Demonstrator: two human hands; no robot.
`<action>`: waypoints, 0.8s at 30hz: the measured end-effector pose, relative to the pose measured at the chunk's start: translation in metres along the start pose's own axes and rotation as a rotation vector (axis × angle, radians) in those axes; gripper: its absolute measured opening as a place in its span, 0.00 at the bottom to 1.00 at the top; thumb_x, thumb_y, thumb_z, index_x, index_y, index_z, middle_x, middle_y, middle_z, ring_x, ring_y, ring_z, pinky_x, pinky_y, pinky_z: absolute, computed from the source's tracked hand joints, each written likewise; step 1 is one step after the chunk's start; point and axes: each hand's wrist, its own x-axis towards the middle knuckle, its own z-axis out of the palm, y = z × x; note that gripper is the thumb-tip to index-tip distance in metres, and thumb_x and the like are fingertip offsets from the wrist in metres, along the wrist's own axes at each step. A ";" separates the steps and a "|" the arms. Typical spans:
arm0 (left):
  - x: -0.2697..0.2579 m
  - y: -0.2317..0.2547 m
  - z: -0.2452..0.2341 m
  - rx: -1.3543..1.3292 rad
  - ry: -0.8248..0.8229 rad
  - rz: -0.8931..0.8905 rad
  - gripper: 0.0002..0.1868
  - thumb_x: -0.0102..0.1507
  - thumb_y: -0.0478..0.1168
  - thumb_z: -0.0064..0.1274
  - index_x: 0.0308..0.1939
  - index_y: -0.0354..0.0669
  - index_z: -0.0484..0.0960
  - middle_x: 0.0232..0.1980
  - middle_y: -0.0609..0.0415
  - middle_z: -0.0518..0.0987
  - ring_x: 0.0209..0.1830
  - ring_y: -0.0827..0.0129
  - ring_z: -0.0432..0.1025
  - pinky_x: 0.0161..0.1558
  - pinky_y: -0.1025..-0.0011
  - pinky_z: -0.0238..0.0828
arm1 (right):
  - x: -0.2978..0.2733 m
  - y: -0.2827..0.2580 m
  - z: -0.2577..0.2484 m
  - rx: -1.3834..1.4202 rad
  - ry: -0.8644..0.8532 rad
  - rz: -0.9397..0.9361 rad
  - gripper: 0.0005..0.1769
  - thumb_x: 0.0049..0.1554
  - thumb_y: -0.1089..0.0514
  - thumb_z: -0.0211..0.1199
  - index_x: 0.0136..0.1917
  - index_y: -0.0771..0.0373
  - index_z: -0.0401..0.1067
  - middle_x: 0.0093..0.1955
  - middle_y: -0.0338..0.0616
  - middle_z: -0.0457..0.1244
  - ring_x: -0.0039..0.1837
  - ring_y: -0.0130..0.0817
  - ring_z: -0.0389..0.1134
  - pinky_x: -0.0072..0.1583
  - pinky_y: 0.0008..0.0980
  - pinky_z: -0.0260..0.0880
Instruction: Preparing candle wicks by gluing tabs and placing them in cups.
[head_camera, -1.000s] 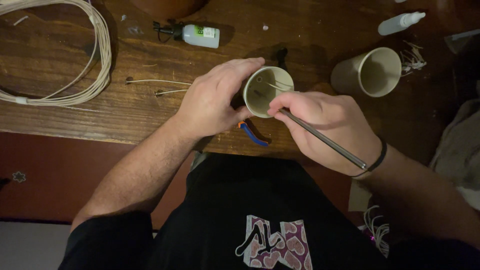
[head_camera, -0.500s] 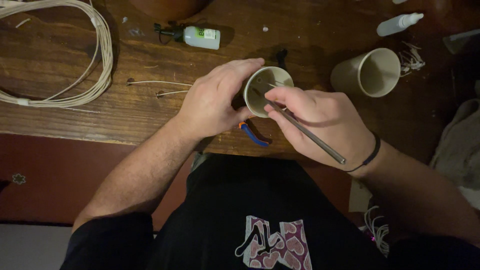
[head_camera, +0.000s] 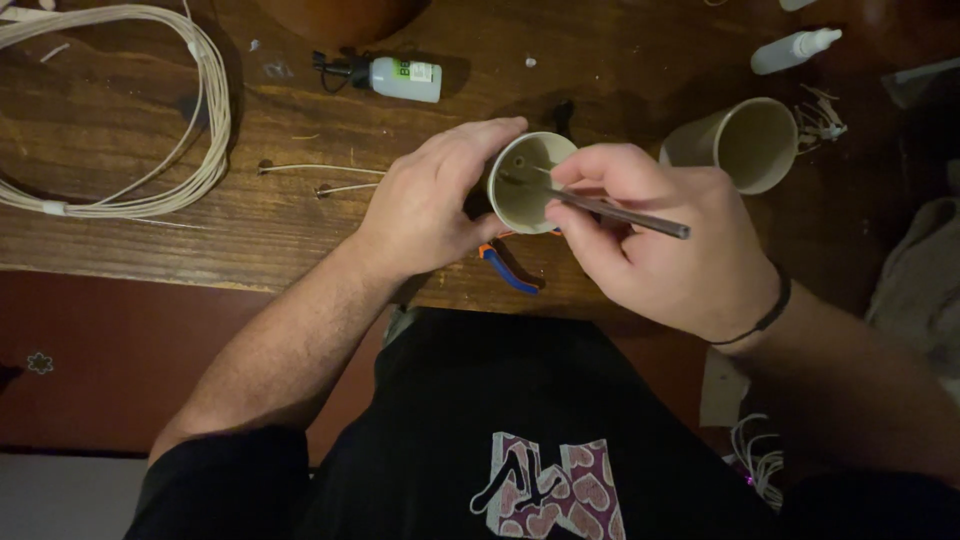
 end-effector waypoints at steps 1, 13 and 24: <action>0.000 0.001 0.000 -0.006 0.024 0.019 0.38 0.63 0.48 0.70 0.70 0.38 0.67 0.70 0.45 0.75 0.69 0.51 0.73 0.68 0.58 0.71 | 0.001 -0.002 -0.002 0.017 0.009 -0.018 0.12 0.60 0.66 0.70 0.57 0.67 0.73 0.51 0.44 0.73 0.51 0.32 0.77 0.53 0.27 0.74; 0.005 0.009 -0.004 0.002 -0.001 -0.071 0.38 0.62 0.50 0.69 0.69 0.39 0.69 0.70 0.47 0.75 0.69 0.54 0.72 0.69 0.60 0.69 | 0.003 -0.002 -0.017 -0.202 0.108 -0.219 0.09 0.64 0.63 0.74 0.55 0.66 0.77 0.47 0.41 0.73 0.41 0.34 0.72 0.45 0.33 0.69; 0.004 0.009 -0.003 0.020 0.009 -0.079 0.38 0.62 0.50 0.70 0.69 0.40 0.68 0.70 0.49 0.76 0.68 0.55 0.73 0.67 0.60 0.71 | 0.010 -0.002 -0.014 -0.242 0.084 -0.239 0.07 0.65 0.61 0.72 0.52 0.59 0.74 0.39 0.33 0.70 0.39 0.32 0.71 0.40 0.33 0.64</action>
